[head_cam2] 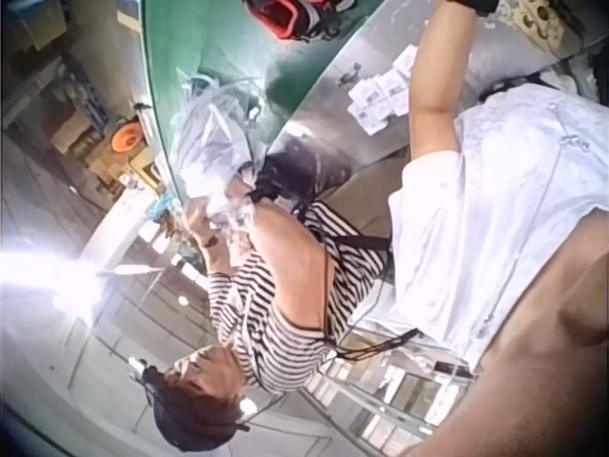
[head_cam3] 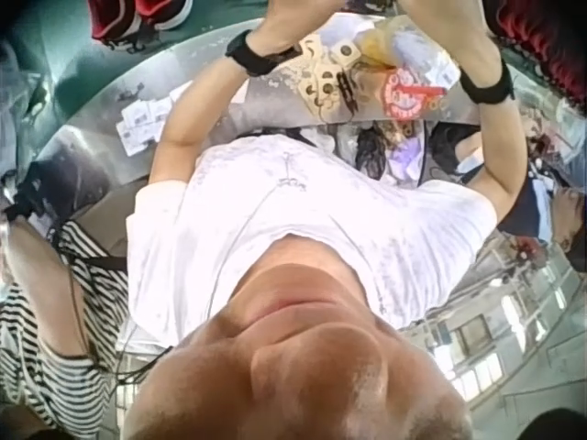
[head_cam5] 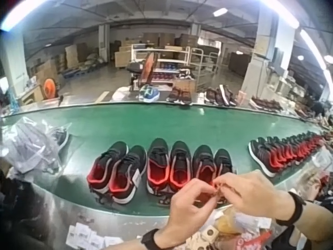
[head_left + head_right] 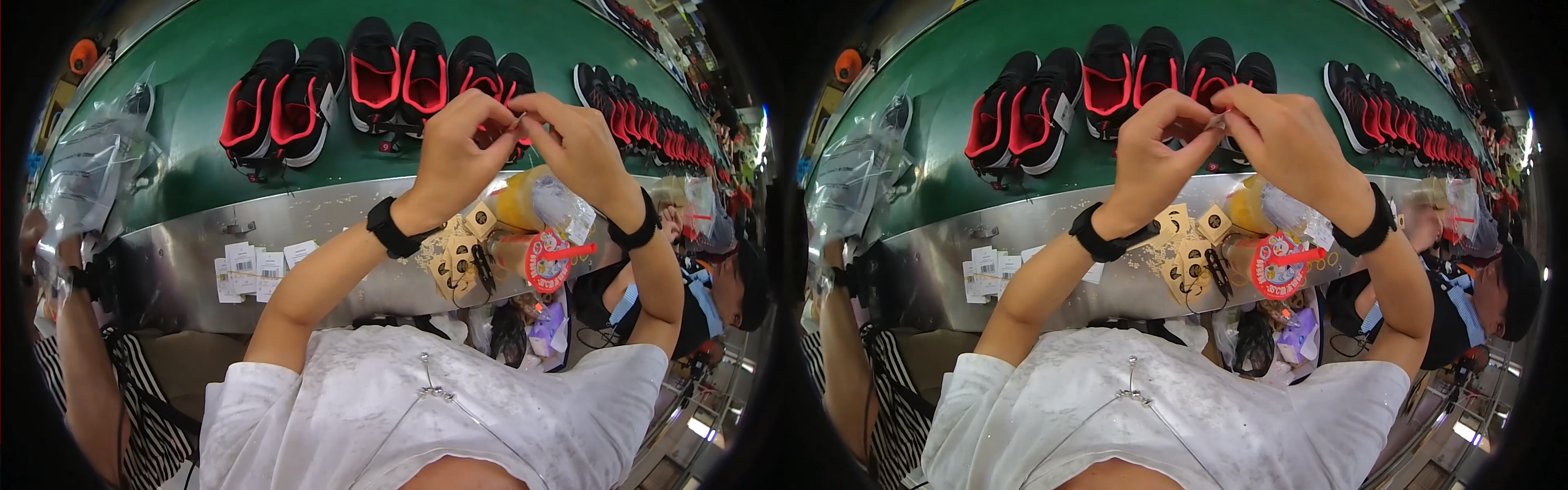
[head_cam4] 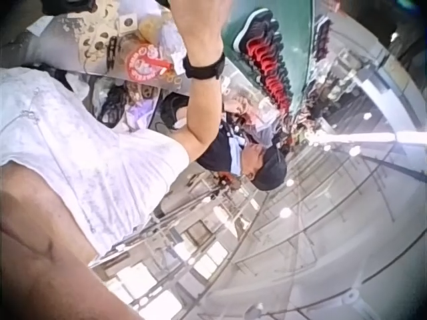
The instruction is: Attaching paper tags and labels to shoes and then packing them into bags.
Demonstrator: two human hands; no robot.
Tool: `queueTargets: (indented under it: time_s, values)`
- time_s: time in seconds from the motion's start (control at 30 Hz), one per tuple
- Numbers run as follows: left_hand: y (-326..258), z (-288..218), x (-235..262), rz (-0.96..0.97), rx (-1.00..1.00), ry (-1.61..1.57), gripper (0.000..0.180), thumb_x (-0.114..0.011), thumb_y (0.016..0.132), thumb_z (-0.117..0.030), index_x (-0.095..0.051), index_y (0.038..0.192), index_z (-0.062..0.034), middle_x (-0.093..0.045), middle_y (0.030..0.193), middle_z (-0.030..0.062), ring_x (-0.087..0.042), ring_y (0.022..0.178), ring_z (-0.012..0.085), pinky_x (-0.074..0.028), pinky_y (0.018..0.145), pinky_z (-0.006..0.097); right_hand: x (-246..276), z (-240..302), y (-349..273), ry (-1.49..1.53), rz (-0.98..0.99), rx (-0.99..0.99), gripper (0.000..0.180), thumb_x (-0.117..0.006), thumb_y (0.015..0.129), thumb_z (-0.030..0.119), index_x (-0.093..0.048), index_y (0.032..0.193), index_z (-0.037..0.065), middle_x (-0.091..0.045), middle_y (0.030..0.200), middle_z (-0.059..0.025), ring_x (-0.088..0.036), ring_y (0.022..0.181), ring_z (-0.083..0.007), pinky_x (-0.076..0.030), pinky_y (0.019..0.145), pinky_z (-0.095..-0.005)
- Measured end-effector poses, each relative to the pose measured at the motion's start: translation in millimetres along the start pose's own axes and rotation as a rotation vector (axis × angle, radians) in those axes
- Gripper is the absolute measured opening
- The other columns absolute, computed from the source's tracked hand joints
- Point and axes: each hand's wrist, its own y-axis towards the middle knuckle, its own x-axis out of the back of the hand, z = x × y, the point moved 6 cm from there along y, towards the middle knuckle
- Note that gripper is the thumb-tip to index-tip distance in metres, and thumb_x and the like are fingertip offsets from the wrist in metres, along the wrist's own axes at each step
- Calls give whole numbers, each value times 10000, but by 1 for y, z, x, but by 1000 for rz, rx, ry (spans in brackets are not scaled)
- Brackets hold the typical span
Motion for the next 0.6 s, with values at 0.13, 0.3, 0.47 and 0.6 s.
queueTargets:
  time_s: [0.13,0.3,0.47,0.6]
  values:
    - [10,-29,8,-87,-663,425,150,-681,644,-30,-574,747,-51,-528,713,31,-537,653,221,-446,537,326,-14,-21,11,648,278,-480,182,-517,845,64,-613,979,-14,-614,699,-31,-523,582,-74,-395,521,-212]
    - [20,-33,1,44,-936,868,124,-628,640,-96,-605,761,-80,-567,808,33,-544,668,180,-445,542,286,-22,-44,31,623,316,-525,121,-569,844,111,-605,908,15,-540,625,-12,-532,586,-110,-407,533,-225]
    - [55,5,18,192,-460,636,135,-564,821,-146,-613,758,-37,-577,727,102,-575,650,271,-448,569,372,-30,-48,73,-21,4,59,103,-584,821,142,-594,881,60,-577,696,-96,-582,675,-289,-461,646,-319]
    - [100,89,55,-94,-306,640,277,-591,837,-260,-602,775,10,-600,722,162,-579,690,356,-452,621,410,-48,-104,114,69,39,-11,114,-569,811,152,-575,902,84,-618,770,-106,-609,732,-312,-470,622,-359]
